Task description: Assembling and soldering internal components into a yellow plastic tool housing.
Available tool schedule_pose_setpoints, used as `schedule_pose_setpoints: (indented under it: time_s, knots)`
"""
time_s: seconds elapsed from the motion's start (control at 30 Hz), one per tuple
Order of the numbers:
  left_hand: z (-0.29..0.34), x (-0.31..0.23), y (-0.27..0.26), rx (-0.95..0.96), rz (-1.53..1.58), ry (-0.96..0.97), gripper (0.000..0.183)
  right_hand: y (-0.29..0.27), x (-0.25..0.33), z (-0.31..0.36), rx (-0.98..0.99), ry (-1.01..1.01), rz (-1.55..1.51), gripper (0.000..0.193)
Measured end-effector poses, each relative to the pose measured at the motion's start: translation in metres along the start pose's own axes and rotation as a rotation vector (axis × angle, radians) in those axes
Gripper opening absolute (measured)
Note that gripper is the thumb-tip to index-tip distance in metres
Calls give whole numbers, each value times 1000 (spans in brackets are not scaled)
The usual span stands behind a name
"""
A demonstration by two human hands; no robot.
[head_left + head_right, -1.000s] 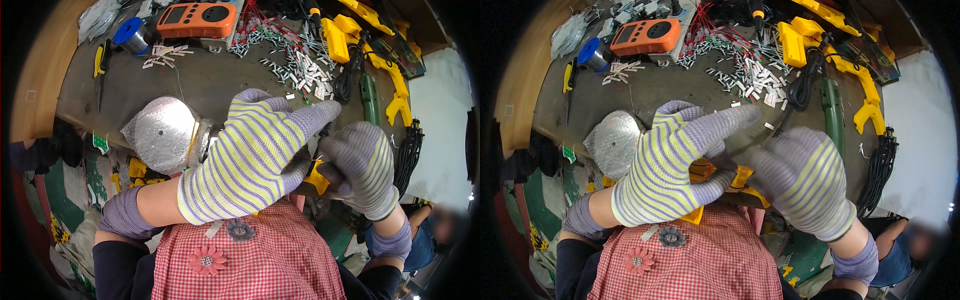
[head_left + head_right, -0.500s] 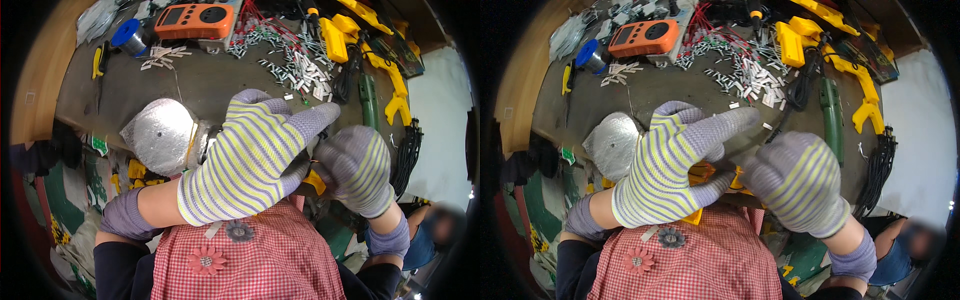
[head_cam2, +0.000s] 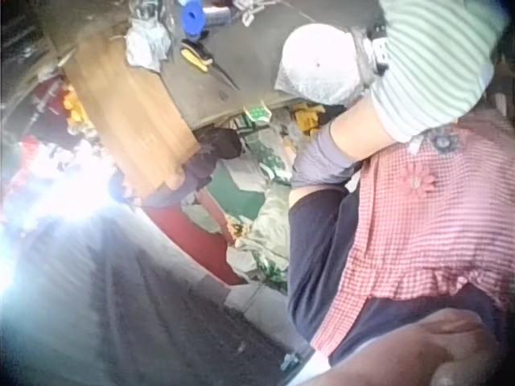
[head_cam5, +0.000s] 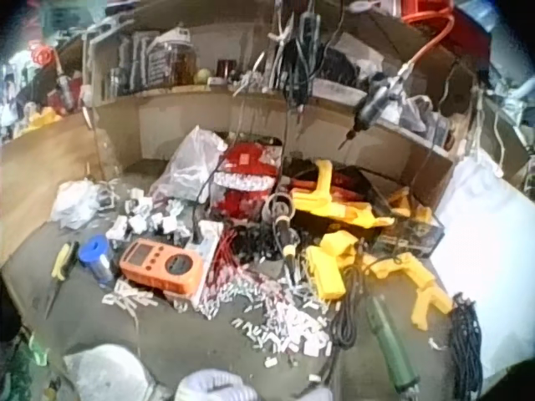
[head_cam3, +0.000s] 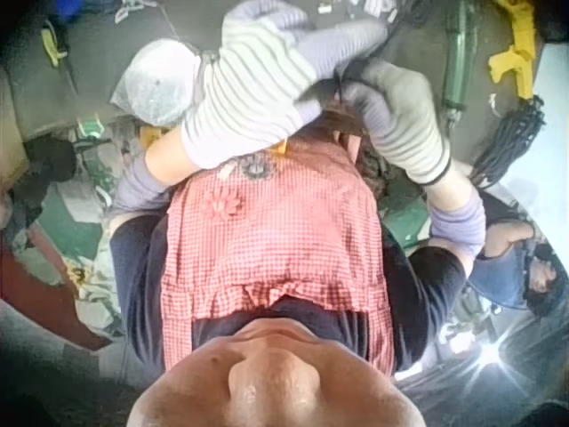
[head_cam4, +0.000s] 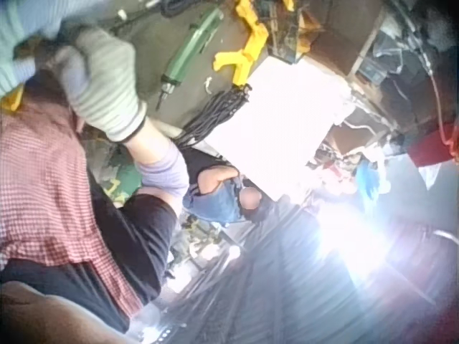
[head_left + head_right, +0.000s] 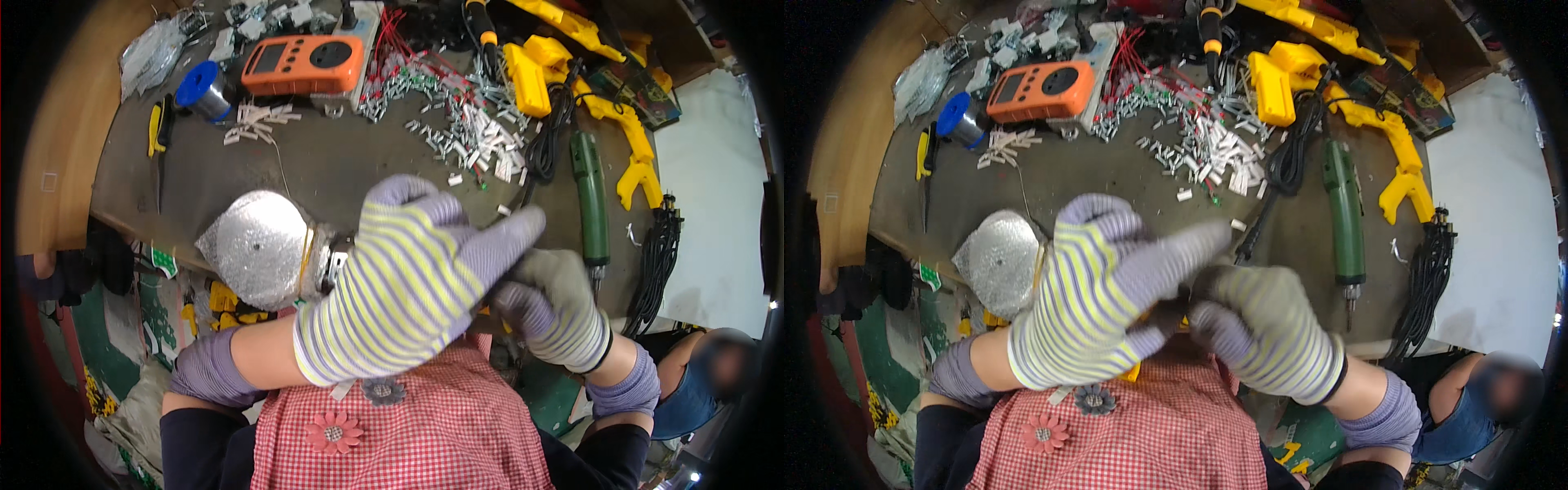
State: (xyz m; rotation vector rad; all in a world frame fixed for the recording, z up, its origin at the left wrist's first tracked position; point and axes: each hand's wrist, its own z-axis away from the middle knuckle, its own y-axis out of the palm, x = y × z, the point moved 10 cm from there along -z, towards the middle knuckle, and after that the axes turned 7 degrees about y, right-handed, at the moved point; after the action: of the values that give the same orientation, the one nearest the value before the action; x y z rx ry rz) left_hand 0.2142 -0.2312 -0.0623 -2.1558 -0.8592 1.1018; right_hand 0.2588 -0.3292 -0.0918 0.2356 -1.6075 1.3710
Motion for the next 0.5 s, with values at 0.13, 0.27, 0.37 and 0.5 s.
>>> schedule_pose_setpoints:
  time_s: [0.13,0.27,0.37,0.5]
  knots:
    - [0,3,9,10,-25,0,66,-22,-9,-11,-182,-34,170,14]
    - [11,26,9,-5,213,-163,68,-106,-43,-66,-670,47,229,18]
    - [15,34,10,51,313,-200,69,-99,-12,-125,-658,-373,633,28]
    - [25,45,21,70,604,-342,77,-97,-40,-190,-645,-252,838,44]
